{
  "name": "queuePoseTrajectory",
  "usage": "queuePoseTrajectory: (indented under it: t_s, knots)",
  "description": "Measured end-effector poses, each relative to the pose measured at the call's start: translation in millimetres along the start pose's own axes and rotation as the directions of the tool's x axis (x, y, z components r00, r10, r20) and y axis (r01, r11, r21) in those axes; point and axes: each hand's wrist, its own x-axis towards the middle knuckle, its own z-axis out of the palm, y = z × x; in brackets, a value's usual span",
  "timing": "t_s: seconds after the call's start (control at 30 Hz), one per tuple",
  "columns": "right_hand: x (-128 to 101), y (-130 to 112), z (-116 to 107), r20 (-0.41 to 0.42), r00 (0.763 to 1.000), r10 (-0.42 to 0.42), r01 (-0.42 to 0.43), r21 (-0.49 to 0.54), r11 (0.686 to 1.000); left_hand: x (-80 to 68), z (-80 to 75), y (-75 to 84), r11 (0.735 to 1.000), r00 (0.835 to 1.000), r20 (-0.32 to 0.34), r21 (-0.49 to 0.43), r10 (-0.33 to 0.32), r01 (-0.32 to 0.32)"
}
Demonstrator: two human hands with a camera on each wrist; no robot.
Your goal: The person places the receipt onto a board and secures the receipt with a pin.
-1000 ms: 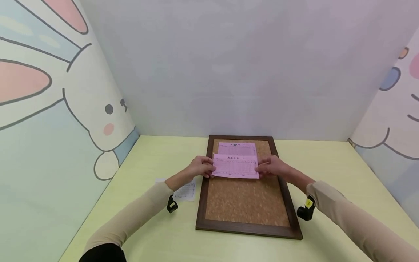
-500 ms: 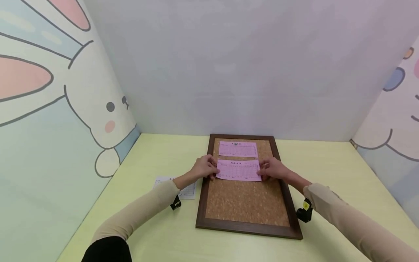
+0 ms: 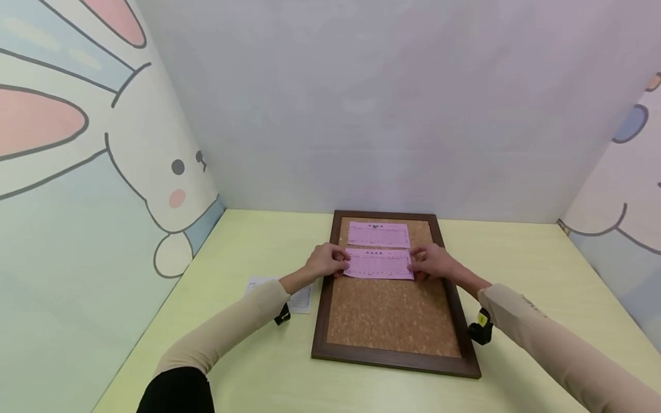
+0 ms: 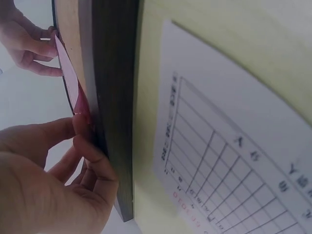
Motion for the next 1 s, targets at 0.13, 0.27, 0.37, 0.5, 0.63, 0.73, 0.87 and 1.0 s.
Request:
queuePoseTrajectory:
  t_s: [0.13, 0.27, 0.37, 0.5, 0.63, 0.73, 0.87, 1.0]
  knots:
    - [-5.5, 2.6, -14.4, -0.02, 1.0, -0.012, 0.011, -0.064, 0.998, 1.9, -0.3, 1.7, 0.999, 1.0, 0.015, 0.038, 0.008, -0.009]
    - [-15.0, 8.0, -35.7, -0.035, 0.999, -0.033, 0.028, -0.119, 0.992, 1.5, -2.2, 2.4, 0.999, 0.999, 0.03, 0.044, 0.019, -0.021]
    - [-23.4, 15.3, -53.3, -0.042, 0.996, -0.075, 0.068, -0.163, 0.984, 1.6, -2.9, 1.2, 0.999, 0.999, 0.041, 0.045, 0.022, -0.023]
    - [-34.2, 27.8, -72.3, -0.062, 0.992, -0.111, 0.094, -0.23, 0.969, 2.5, -4.3, 0.2, 0.998, 0.998, 0.062, 0.051, 0.03, -0.034]
    - [-42.4, 38.9, -82.0, -0.071, 0.991, -0.113, 0.09, -0.274, 0.958, 4.1, -6.2, -0.3, 0.998, 0.996, 0.084, 0.055, 0.036, -0.041]
    - [-45.3, 46.6, -83.1, -0.068, 0.991, -0.112, 0.088, -0.29, 0.953, 5.1, -6.9, -1.3, 0.998, 0.995, 0.093, 0.049, 0.035, -0.039]
    - [-44.7, 56.9, -78.1, -0.05, 0.991, -0.126, 0.106, -0.295, 0.949, 5.6, -6.8, -2.2, 0.999, 0.995, 0.092, 0.033, 0.026, -0.029]
    - [-42.5, 63.3, -68.8, -0.005, 0.99, -0.14, 0.132, -0.292, 0.947, 5.3, -5.2, -2.3, 0.999, 0.995, 0.091, 0.014, 0.027, -0.029]
